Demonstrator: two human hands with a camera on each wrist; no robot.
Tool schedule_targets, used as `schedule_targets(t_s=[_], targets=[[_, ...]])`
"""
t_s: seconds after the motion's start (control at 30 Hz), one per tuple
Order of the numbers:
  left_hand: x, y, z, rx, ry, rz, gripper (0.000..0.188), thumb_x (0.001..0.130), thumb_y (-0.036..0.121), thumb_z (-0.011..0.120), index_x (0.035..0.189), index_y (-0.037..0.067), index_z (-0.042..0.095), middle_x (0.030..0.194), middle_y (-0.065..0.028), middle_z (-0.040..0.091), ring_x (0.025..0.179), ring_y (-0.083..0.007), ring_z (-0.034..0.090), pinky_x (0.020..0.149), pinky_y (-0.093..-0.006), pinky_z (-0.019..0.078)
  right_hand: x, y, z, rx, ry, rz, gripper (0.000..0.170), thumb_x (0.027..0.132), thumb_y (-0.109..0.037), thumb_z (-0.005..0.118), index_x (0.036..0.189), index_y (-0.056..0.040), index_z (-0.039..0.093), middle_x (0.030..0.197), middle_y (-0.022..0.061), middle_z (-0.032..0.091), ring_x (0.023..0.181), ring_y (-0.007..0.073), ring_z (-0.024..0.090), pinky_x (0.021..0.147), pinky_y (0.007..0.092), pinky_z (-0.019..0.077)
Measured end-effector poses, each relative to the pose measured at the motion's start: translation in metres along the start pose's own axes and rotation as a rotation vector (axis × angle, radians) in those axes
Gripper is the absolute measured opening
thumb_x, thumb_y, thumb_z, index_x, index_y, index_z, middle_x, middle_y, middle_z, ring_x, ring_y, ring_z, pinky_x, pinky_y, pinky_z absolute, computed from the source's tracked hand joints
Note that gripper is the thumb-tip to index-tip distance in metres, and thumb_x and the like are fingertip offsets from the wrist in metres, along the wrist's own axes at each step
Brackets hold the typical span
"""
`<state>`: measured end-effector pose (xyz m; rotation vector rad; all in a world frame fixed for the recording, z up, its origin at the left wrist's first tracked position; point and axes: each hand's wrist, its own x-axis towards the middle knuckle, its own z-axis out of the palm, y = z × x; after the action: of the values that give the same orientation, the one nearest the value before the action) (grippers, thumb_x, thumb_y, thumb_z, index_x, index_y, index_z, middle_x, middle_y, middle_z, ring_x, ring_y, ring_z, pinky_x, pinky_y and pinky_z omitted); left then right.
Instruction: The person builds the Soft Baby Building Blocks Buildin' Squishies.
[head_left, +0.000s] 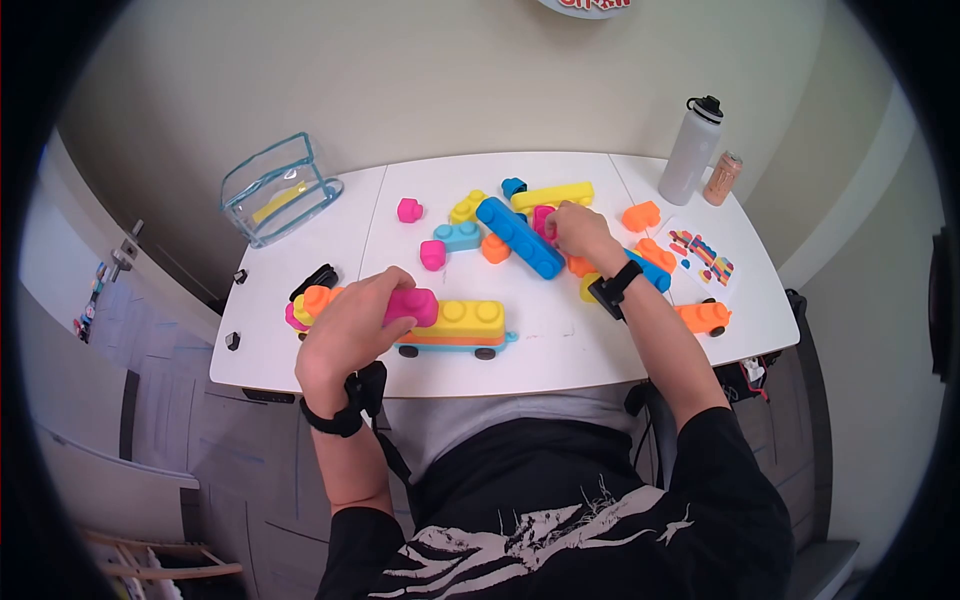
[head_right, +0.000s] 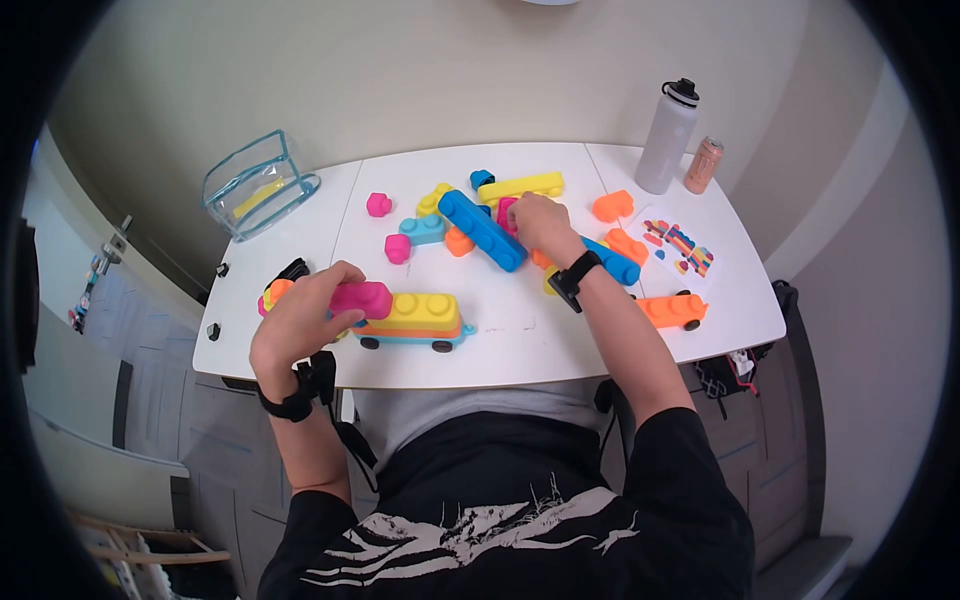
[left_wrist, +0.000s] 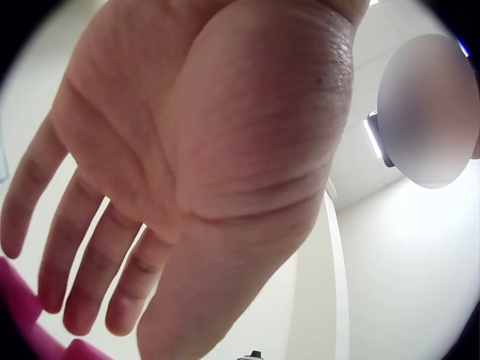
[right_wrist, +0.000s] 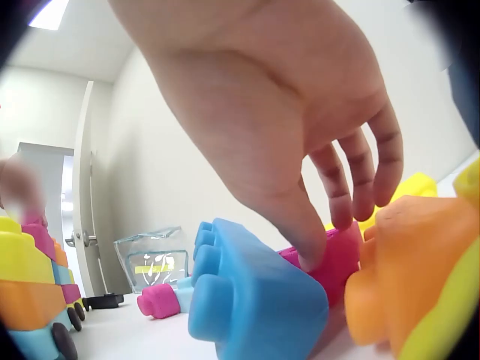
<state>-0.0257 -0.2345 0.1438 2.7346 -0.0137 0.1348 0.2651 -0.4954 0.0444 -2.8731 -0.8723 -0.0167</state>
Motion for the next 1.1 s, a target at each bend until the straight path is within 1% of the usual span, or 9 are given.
schedule_targets(t_s=[0.27,0.37,0.43,0.47,0.53,0.63,0.77,0.83,1.1], targets=[[0.004,0.0,0.001,0.006,0.065,0.068,0.041,0.09,0.016,0.08,0.127,0.005,0.064,0.117,-0.0187,0.075,0.111,-0.0388,0.072,0.092,-0.046,0.0573,-0.019,0.001,-0.043,0.213,0.343,-0.086,0.019,0.09,-0.005,0.076,0.108,-0.0108,0.081,0.117,0.0117,0.074,0.106,0.0307,0.074,0.091,0.0403,0.0605],[0.007,0.01,0.001,-0.026,0.135,0.08,0.048,0.086,0.011,0.083,0.129,0.006,0.064,0.127,-0.0156,0.073,0.116,-0.0351,0.071,0.096,-0.0431,0.0567,-0.051,-0.019,-0.063,0.555,0.408,-0.193,0.016,0.095,-0.009,0.076,0.111,-0.0051,0.078,0.111,0.0116,0.075,0.104,0.0268,0.076,0.09,0.0366,0.0608],[0.01,0.018,0.007,-0.044,0.2,0.143,0.051,0.085,0.01,0.083,0.131,0.007,0.063,0.132,-0.0147,0.07,0.118,-0.0342,0.069,0.097,-0.0435,0.0564,-0.074,-0.037,-0.066,0.985,0.277,-0.323,0.02,0.102,-0.013,0.074,0.117,-0.0006,0.072,0.111,0.0099,0.076,0.108,0.0212,0.076,0.093,0.0335,0.0612],[0.012,0.022,0.01,-0.062,0.265,0.21,0.054,0.084,0.009,0.084,0.133,0.008,0.061,0.137,-0.0139,0.068,0.121,-0.0334,0.068,0.098,-0.0439,0.0561,-0.08,-0.041,-0.062,0.987,0.277,-0.324,0.02,0.102,-0.013,0.074,0.117,-0.0006,0.072,0.111,0.0099,0.076,0.108,0.0212,0.076,0.093,0.0335,0.0612],[0.019,0.03,0.018,-0.106,0.324,0.299,0.057,0.083,0.008,0.085,0.134,0.008,0.06,0.137,-0.0131,0.067,0.121,-0.0334,0.068,0.098,-0.0441,0.0562,-0.091,-0.049,-0.053,1.379,-0.104,-0.388,0.027,0.106,-0.017,0.072,0.125,0.0008,0.067,0.117,0.008,0.074,0.112,0.0181,0.075,0.097,0.0343,0.0614],[0.027,0.032,0.024,-0.165,0.352,0.39,0.06,0.081,0.007,0.087,0.134,0.008,0.059,0.13,-0.0129,0.066,0.118,-0.0347,0.067,0.095,-0.0435,0.0568,-0.101,-0.062,-0.039,1.589,-0.247,-0.422,0.03,0.106,-0.017,0.07,0.129,0.0014,0.065,0.123,0.0104,0.072,0.112,0.018,0.075,0.099,0.0355,0.0615],[0.029,0.024,0.022,-0.146,0.164,0.333,0.057,0.082,0.008,0.087,0.133,0.008,0.062,0.129,-0.012,0.068,0.114,-0.0351,0.07,0.093,-0.0423,0.0583,-0.102,-0.055,-0.034,1.481,-0.382,-0.347,0.029,0.105,-0.014,0.071,0.129,0.0,0.065,0.126,0.0097,0.07,0.12,0.0181,0.069,0.1,0.035,0.0608],[0.031,0.019,0.026,-0.099,0.116,0.324,0.054,0.082,0.009,0.087,0.131,0.008,0.063,0.128,-0.0125,0.068,0.111,-0.0353,0.07,0.092,-0.0424,0.0587,-0.107,-0.059,-0.029,1.226,-0.156,-0.369,0.033,0.101,-0.015,0.076,0.13,-0.0016,0.065,0.129,0.0106,0.069,0.121,0.0196,0.069,0.098,0.0359,0.0616],[0.032,0.013,0.037,0.074,-0.041,0.195,0.052,0.082,0.012,0.087,0.129,0.01,0.065,0.123,-0.0126,0.072,0.113,-0.0352,0.07,0.1,-0.0463,0.0552,-0.113,-0.077,-0.02,0.879,-0.035,-0.514,0.045,0.092,-0.019,0.083,0.133,-0.0092,0.066,0.127,0.0076,0.071,0.11,0.0236,0.071,0.094,0.0389,0.0598]])
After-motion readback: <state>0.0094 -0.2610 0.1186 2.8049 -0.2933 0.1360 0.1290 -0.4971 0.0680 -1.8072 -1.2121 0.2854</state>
